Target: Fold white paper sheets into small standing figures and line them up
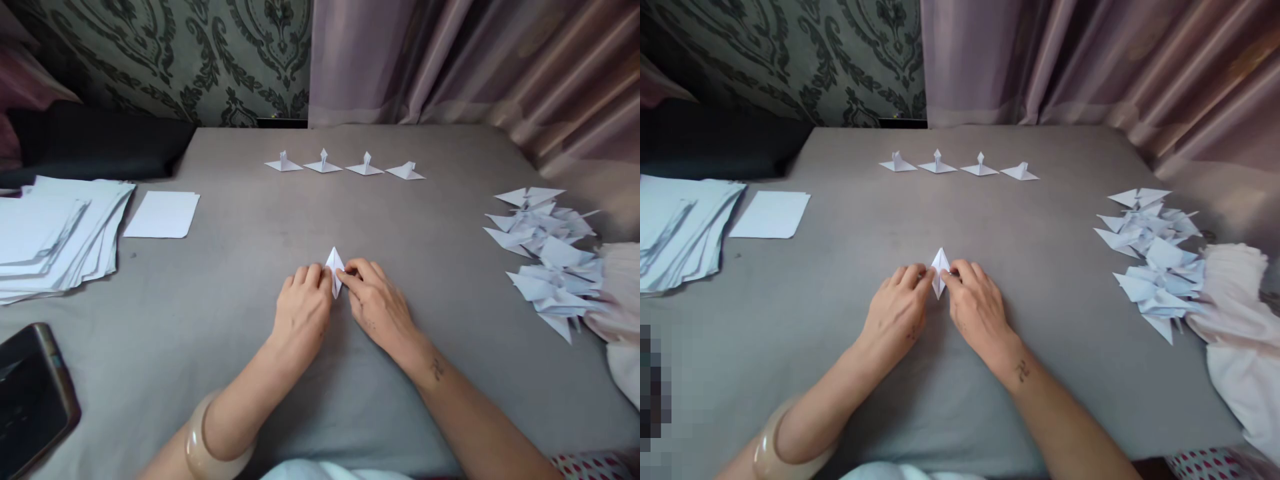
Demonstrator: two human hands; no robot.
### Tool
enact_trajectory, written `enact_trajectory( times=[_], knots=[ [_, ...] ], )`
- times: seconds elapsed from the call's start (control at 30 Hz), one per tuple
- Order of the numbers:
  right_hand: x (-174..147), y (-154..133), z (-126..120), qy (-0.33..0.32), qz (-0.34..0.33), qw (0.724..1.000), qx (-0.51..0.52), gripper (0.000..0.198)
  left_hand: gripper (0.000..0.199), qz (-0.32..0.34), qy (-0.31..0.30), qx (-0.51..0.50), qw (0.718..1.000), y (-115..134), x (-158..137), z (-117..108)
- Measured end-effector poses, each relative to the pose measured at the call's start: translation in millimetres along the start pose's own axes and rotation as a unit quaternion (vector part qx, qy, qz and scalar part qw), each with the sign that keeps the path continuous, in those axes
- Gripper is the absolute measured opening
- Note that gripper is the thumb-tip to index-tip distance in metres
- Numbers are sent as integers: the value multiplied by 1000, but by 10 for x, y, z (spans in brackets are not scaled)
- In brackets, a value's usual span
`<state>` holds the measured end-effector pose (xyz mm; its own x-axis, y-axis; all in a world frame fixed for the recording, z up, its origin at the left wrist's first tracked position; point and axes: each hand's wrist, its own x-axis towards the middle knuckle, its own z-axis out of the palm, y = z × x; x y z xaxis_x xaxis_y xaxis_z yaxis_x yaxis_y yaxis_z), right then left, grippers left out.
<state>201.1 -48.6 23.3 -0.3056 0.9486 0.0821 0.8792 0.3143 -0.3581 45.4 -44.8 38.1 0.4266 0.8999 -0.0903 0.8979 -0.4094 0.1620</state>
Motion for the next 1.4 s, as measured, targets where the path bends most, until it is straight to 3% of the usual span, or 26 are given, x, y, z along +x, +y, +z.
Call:
enact_trajectory(
  times=[0.3, 0.53, 0.67, 0.73, 0.9, 1.07, 1.2, 1.3, 1.4],
  knots=[
    [-70, -37, 2, 24, -10, 1000, -6, 40, 42, 25, 15, 75, 997, 89, -36, 57],
    [-69, -41, 27, 28, 3, 1000, -3, 40, 46, 16, -7, 60, 998, 71, -12, -2],
    [-54, -34, 37, 19, 13, 999, -29, 37, 42, 16, 3, -19, 1000, -49, 22, 11],
    [-48, -30, 35, 17, 14, 999, -35, 37, 39, 5, 37, -96, 995, -145, 61, 49],
    [-55, -19, 6, 13, 13, 999, -30, 39, 21, -92, 109, -318, 937, -287, 195, 145],
    [-48, 5, 11, 27, 2, 1000, -10, 37, 9, -98, 128, -312, 936, -280, 276, 231],
    [-6, 65, 91, 72, 18, 995, 63, 38, 4, -93, 128, -327, 932, -276, 314, 270],
    [43, 134, 148, 102, 44, 976, 188, 35, 4, -108, 149, -398, 899, -261, 316, 245],
    [110, 193, 144, 129, 134, 907, 378, 26, 13, -127, 167, -561, 801, -252, 295, 183]
  ],
)
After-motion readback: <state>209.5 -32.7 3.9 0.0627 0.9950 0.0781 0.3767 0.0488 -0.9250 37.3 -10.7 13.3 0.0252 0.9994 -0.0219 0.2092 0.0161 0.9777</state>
